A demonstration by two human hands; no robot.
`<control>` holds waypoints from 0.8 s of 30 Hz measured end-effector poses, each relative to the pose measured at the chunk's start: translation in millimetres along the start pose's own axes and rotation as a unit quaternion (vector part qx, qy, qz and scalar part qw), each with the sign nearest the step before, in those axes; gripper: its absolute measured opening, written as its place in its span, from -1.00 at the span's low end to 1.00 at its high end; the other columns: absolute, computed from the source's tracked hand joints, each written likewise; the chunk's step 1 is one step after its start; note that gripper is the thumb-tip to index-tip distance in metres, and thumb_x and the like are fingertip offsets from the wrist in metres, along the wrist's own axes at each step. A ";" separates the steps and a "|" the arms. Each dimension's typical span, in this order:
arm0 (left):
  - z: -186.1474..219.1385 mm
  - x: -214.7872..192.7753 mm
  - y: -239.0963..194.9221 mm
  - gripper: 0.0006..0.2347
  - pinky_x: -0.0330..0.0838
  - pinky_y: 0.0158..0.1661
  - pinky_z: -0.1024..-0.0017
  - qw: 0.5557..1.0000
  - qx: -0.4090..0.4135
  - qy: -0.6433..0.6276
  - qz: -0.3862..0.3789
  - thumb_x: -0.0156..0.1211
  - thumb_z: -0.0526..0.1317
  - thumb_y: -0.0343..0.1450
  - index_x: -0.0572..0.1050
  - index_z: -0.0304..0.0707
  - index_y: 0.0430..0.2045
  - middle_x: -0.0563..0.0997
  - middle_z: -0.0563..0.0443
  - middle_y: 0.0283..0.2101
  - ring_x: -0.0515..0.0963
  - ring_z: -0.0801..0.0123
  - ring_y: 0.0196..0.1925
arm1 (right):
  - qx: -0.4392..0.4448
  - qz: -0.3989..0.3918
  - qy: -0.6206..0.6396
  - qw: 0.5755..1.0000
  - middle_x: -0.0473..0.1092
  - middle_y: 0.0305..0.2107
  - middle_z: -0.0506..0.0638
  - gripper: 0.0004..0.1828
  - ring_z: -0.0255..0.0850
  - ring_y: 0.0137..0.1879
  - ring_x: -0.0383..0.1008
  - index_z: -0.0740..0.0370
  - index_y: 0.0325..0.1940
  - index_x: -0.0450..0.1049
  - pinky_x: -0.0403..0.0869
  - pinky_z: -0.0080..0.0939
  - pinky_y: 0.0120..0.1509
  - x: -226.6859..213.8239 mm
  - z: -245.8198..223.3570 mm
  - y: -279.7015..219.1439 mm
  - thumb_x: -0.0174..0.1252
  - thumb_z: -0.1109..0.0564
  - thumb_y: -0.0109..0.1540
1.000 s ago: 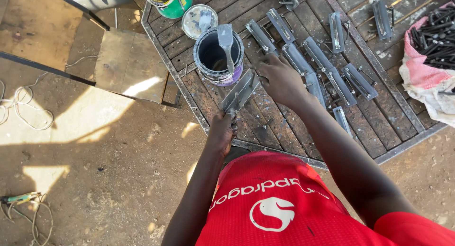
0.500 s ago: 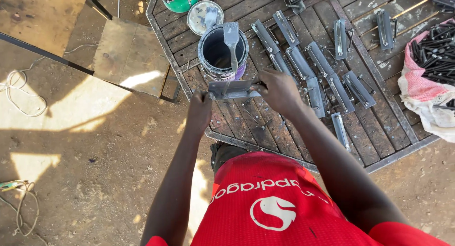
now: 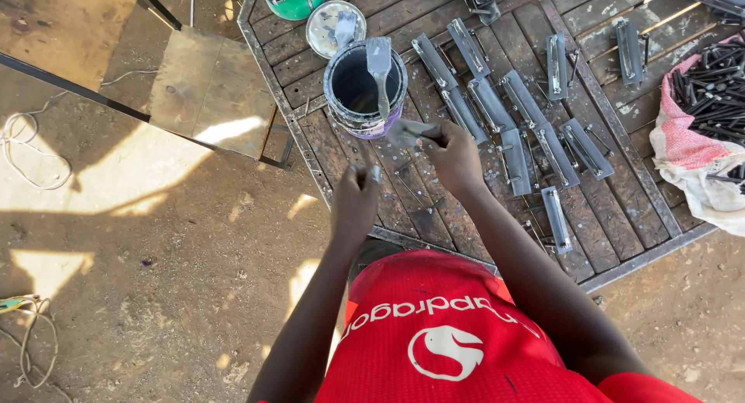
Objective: Painting small metal parts with a brush and black paint on a metal workbench
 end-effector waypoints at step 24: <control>-146.4 146.5 56.4 -0.51 0.11 0.30 -0.02 0.775 -0.138 -0.585 -0.195 0.17 0.30 0.45 0.42 0.01 0.08 0.40 0.10 0.06 0.31 0.16 0.29 | 0.215 -0.020 0.442 0.871 0.54 -0.31 0.06 -0.85 -0.14 -0.23 0.57 0.13 -0.11 0.52 0.35 -0.33 -0.22 78.5 94.2 -24.2 0.31 0.21 0.25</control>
Point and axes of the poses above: each hand's wrist, its own y-axis towards the middle knuckle, its own x-axis out of the palm, z = x × y, the point moved 4 cm from there along y, towards the middle knuckle
